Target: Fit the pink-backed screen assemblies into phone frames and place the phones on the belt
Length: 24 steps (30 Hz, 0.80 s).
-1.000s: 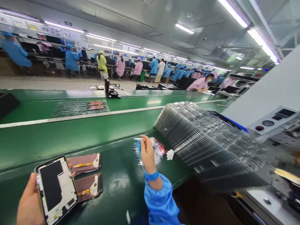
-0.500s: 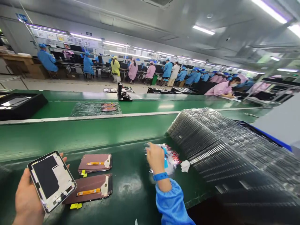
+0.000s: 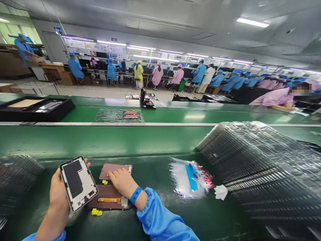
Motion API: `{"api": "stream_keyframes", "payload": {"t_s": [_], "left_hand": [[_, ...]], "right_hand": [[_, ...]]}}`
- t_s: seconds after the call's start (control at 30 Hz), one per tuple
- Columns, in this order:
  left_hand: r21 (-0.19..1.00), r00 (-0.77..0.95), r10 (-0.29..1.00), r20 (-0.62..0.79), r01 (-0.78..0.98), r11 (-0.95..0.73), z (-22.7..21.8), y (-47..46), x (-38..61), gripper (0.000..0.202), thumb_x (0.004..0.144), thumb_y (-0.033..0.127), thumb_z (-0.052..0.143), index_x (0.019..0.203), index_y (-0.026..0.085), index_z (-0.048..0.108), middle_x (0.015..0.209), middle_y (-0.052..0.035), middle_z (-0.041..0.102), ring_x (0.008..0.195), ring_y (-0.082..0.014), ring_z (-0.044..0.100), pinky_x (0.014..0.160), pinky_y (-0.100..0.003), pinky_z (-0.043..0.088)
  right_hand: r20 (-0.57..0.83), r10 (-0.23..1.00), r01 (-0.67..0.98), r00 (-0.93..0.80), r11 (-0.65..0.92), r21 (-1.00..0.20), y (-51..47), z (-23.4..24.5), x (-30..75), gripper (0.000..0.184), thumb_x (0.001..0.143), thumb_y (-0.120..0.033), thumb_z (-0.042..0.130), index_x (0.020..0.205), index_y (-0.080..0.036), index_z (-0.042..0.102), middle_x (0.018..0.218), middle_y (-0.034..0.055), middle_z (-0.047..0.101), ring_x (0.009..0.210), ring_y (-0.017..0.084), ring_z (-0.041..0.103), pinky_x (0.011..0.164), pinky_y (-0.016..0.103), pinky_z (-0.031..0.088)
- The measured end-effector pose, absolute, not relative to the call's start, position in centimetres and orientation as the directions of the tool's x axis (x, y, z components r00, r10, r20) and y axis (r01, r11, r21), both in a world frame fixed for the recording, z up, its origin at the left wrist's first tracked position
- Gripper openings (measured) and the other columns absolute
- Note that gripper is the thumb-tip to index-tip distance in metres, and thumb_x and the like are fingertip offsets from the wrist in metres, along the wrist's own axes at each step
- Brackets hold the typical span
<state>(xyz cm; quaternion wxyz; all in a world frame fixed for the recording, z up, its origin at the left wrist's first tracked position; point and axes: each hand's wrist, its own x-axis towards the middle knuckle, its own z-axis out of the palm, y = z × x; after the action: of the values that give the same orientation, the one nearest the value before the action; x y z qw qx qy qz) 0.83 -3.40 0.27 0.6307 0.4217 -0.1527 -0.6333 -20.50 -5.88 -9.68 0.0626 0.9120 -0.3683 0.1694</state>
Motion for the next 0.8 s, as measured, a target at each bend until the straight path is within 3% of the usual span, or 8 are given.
{"api": "stream_keyframes", "payload": {"t_s": [0.2, 0.33, 0.43, 0.57, 0.63, 0.7, 0.77, 0.8], "left_hand": [[0.704, 0.158, -0.920, -0.359, 0.693, -0.155, 1.0, -3.4, 0.3, 0.060, 0.097, 0.039, 0.024, 0.135, 0.003, 0.054, 0.095, -0.0175, 0.074, 0.068, -0.0242, 0.071, 0.059, -0.035, 0.058], [0.684, 0.146, -0.917, -0.371, 0.711, -0.164, 1.4, -3.6, 0.3, 0.060, 0.096, 0.039, 0.026, 0.136, 0.004, 0.053, 0.092, -0.0171, 0.075, 0.063, -0.0251, 0.070, 0.057, -0.037, 0.058], [0.684, 0.147, -0.924, -0.353, 0.714, -0.147, 1.4, -3.5, 0.5, 0.060, 0.096, 0.040, 0.027, 0.137, 0.005, 0.054, 0.093, -0.0175, 0.074, 0.065, -0.0261, 0.071, 0.057, -0.038, 0.058], [0.692, 0.105, -0.937, -0.334, 0.702, -0.168, 0.8, -3.0, 0.5, 0.062, 0.098, 0.047, 0.027, 0.135, 0.006, 0.056, 0.098, -0.0185, 0.074, 0.067, -0.0264, 0.071, 0.056, -0.039, 0.059], [0.688, 0.027, -0.952, -0.306, 0.698, -0.201, 0.3, -2.6, 0.2, 0.061, 0.100, 0.050, 0.029, 0.134, 0.008, 0.058, 0.105, -0.0202, 0.073, 0.073, -0.0277, 0.072, 0.060, -0.041, 0.061], [0.646, -0.061, -0.958, -0.281, 0.726, -0.236, -0.2, -2.3, -0.3, 0.055, 0.099, 0.048, 0.036, 0.136, 0.013, 0.056, 0.113, -0.0195, 0.071, 0.084, -0.0288, 0.073, 0.070, -0.042, 0.062], [0.579, -0.136, -0.955, -0.265, 0.769, -0.270, -0.6, -2.0, -0.8, 0.052, 0.094, 0.044, 0.055, 0.140, 0.021, 0.053, 0.117, -0.0151, 0.071, 0.089, -0.0283, 0.073, 0.078, -0.042, 0.062], [0.549, -0.169, -0.950, -0.261, 0.784, -0.290, -0.8, -1.9, -1.1, 0.058, 0.087, 0.040, 0.067, 0.141, 0.024, 0.053, 0.115, -0.0127, 0.072, 0.088, -0.0275, 0.073, 0.080, -0.040, 0.061]], "right_hand": [[0.481, -0.557, -0.623, 0.677, -0.781, -0.027, -4.7, -9.5, -21.2, 0.024, 0.101, -0.010, 0.042, 0.113, -0.007, 0.063, 0.105, 0.0176, 0.068, 0.096, 0.023, 0.065, 0.079, 0.035, 0.053], [0.625, -0.540, -0.618, 0.564, -0.778, -0.115, -4.5, -9.3, -22.1, 0.031, 0.101, -0.011, 0.036, 0.110, -0.008, 0.065, 0.113, 0.0197, 0.067, 0.106, 0.026, 0.065, 0.086, 0.038, 0.054], [0.714, -0.591, -0.640, 0.374, -0.722, -0.263, -4.6, -8.6, -23.5, 0.033, 0.102, -0.015, 0.035, 0.112, -0.011, 0.066, 0.116, 0.0173, 0.067, 0.109, 0.025, 0.065, 0.091, 0.039, 0.054], [0.714, -0.701, -0.639, -0.003, -0.548, -0.541, -4.6, -7.0, -26.0, 0.033, 0.105, -0.024, 0.033, 0.118, -0.014, 0.061, 0.102, 0.0118, 0.069, 0.092, 0.020, 0.067, 0.080, 0.033, 0.055], [0.566, -0.798, -0.462, -0.208, -0.430, -0.776, -4.1, -6.1, -27.1, 0.034, 0.105, -0.033, 0.038, 0.127, -0.014, 0.056, 0.100, 0.0099, 0.067, 0.084, 0.017, 0.065, 0.070, 0.028, 0.055], [0.252, -0.921, -0.062, -0.296, -0.245, -0.968, -3.3, -5.1, -27.7, 0.043, 0.099, -0.046, 0.051, 0.130, -0.016, 0.055, 0.092, 0.0065, 0.064, 0.074, 0.015, 0.061, 0.057, 0.023, 0.050], [-0.039, -0.981, 0.341, -0.189, -0.028, -0.940, -2.2, -4.3, -28.1, 0.055, 0.089, -0.061, 0.061, 0.122, -0.018, 0.060, 0.085, 0.0044, 0.058, 0.065, 0.013, 0.052, 0.048, 0.021, 0.043], [-0.105, -0.988, 0.457, -0.110, 0.043, -0.888, -1.6, -4.0, -28.2, 0.059, 0.085, -0.066, 0.063, 0.118, -0.018, 0.062, 0.084, 0.0046, 0.056, 0.063, 0.012, 0.050, 0.048, 0.021, 0.042]]}}
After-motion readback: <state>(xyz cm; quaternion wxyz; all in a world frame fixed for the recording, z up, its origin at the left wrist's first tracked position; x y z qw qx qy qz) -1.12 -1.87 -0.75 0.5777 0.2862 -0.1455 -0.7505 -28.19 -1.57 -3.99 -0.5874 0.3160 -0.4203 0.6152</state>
